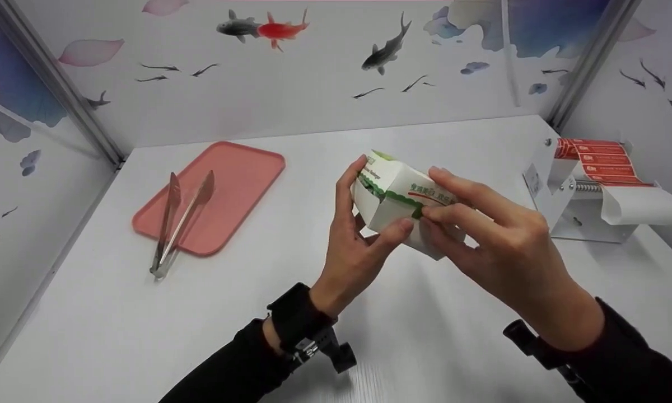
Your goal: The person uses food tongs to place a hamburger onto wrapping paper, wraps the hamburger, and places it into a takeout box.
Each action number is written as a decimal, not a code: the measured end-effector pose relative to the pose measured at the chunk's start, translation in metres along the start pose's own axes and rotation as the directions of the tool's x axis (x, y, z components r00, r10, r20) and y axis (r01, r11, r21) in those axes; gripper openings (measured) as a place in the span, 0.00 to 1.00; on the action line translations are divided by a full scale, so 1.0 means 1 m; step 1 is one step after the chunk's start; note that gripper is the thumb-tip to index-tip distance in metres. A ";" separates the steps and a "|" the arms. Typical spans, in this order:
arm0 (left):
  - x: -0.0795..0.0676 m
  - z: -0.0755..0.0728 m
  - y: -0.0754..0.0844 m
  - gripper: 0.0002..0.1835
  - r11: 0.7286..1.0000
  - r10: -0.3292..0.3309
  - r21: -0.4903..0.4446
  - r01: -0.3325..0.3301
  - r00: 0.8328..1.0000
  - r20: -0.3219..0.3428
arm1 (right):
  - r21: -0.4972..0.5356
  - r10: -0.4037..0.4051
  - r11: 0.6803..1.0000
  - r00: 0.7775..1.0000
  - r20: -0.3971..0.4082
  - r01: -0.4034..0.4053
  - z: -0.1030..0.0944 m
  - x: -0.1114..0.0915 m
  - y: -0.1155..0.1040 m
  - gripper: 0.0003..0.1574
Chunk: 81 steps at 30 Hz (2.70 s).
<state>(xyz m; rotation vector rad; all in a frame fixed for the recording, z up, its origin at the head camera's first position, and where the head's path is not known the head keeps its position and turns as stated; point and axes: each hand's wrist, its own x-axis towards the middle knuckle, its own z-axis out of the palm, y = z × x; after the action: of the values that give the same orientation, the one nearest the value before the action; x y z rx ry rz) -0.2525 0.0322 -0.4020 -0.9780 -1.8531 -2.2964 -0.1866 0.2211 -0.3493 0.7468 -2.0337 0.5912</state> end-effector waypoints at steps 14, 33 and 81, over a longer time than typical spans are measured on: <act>-0.002 0.004 0.003 0.49 1.000 0.013 -0.006 -0.013 1.000 -0.012 | 0.022 -0.011 1.000 0.986 -0.169 0.015 0.008 0.003 -0.003 0.16; 0.000 0.008 0.007 0.49 0.991 0.112 -0.065 -0.113 0.993 -0.028 | -0.049 -0.176 0.984 0.901 -0.397 0.171 0.024 0.001 -0.004 0.14; -0.002 0.000 -0.012 0.62 0.991 0.104 -0.079 -0.105 0.994 -0.010 | 0.032 0.182 0.980 0.949 0.258 -0.197 -0.006 0.004 -0.016 0.08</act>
<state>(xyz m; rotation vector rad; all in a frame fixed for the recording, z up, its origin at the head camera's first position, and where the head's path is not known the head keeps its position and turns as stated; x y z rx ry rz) -0.2554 0.0347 -0.4134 -1.0503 -1.6770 -2.3247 -0.1736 0.2122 -0.3405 0.6939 -2.3533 0.6952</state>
